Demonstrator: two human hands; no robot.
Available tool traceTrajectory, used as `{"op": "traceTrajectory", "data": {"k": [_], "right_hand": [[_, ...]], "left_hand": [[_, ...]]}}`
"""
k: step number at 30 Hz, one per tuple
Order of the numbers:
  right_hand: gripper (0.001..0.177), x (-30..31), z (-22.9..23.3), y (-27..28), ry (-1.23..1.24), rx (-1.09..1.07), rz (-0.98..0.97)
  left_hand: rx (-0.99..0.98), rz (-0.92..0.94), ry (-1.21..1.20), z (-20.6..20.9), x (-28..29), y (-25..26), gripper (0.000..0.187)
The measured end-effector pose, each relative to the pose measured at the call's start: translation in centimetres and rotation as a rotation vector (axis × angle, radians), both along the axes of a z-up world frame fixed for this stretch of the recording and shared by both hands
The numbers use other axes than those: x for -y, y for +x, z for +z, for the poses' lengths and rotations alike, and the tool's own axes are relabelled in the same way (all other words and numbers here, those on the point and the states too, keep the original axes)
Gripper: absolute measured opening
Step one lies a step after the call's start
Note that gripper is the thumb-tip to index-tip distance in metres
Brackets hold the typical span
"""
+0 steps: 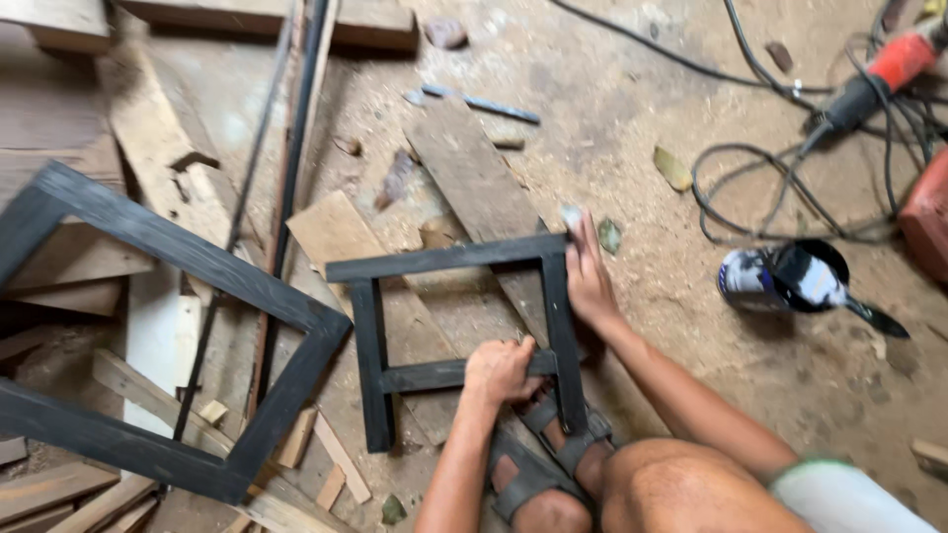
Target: The person sits on the floor and sands a black wooden frame using a sanding block. They hold the frame with one hand and rub the sanding block along the edges and surfaces, occasionally flipping the frame to work on different sides.
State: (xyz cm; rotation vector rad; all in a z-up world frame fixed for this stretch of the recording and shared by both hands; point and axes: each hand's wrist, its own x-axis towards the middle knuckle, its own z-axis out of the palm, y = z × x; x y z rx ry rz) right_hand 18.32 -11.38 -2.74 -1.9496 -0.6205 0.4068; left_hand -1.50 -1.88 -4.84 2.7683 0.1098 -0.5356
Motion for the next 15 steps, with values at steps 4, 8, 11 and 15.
{"op": "traceTrajectory", "data": {"k": [4, 8, 11, 15], "right_hand": [[0.053, -0.7, -1.1, 0.2, -0.011, 0.021, 0.016], [0.058, -2.4, -1.9, 3.3, 0.100, -0.342, -0.239], [0.050, -1.7, -4.1, 5.7, 0.378, -0.782, -0.399], [0.032, 4.0, -7.0, 2.8, 0.697, -1.017, -0.485]], "left_hand": [[-0.018, 0.016, -0.067, 2.1, -0.7, 0.8, 0.050], [-0.030, 0.012, -0.075, 2.7, 0.2, 0.3, 0.050], [-0.023, 0.007, -0.050, 2.5, -0.3, 0.8, 0.050], [-0.053, 0.014, -0.063, 2.8, -0.1, 0.7, 0.049]]}}
